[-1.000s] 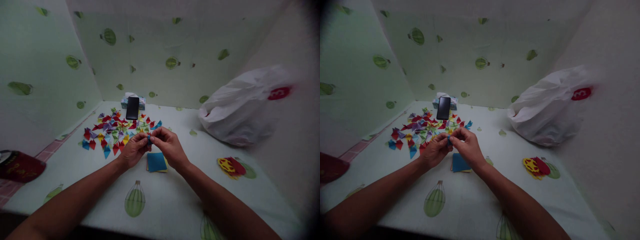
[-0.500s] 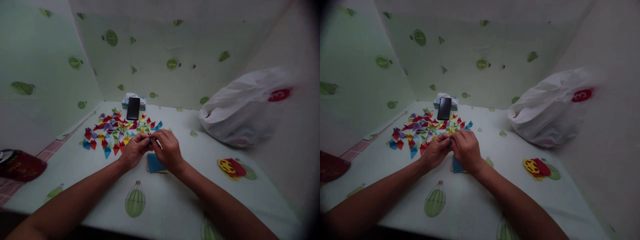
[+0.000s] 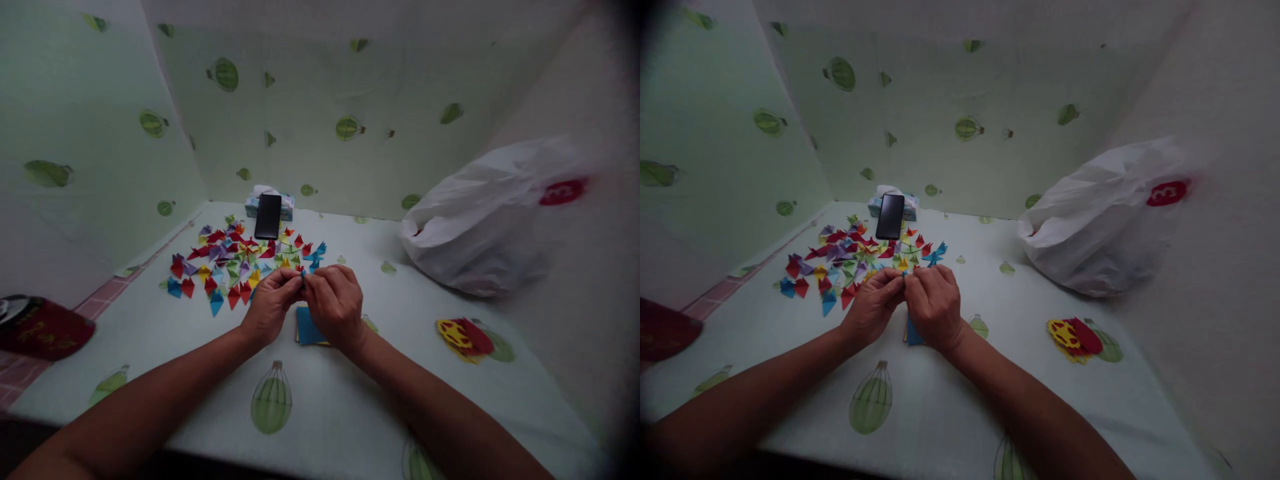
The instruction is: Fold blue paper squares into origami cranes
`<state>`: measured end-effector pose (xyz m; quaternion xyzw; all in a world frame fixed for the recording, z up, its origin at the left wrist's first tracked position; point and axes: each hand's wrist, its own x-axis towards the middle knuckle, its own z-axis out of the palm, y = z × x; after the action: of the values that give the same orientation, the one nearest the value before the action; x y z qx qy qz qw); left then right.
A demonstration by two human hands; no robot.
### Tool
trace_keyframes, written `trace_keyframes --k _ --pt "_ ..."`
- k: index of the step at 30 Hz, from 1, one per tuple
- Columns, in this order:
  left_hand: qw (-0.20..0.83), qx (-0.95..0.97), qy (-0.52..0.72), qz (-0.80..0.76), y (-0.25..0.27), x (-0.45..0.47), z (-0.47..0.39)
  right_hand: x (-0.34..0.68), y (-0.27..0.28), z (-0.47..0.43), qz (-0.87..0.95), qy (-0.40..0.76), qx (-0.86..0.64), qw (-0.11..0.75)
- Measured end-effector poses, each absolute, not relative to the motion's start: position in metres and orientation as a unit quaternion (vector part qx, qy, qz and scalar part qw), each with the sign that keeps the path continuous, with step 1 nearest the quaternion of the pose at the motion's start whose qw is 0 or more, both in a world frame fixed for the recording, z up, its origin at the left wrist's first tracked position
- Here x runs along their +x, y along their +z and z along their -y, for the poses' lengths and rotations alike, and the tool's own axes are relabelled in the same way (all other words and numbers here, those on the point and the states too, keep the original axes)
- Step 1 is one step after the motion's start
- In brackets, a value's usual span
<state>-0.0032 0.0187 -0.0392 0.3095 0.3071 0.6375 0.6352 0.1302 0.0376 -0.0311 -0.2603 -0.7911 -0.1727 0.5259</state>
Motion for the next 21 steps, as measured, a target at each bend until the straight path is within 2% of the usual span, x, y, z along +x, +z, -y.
trace_keyframes --k 6,13,21 --pt "0.632 0.314 0.638 -0.308 -0.0384 -0.0031 -0.0185 0.1299 -0.0325 -0.0364 0.786 -0.135 -0.266 0.541" --pt "0.624 0.319 0.642 -0.310 -0.0390 -0.0027 -0.0186 0.1294 -0.0325 -0.0358 0.780 -0.179 -0.268 0.537" --pt "0.614 0.319 0.648 -0.319 -0.0380 -0.0019 -0.0177 0.1278 -0.0349 -0.0352 0.775 -0.169 -0.274 0.543"
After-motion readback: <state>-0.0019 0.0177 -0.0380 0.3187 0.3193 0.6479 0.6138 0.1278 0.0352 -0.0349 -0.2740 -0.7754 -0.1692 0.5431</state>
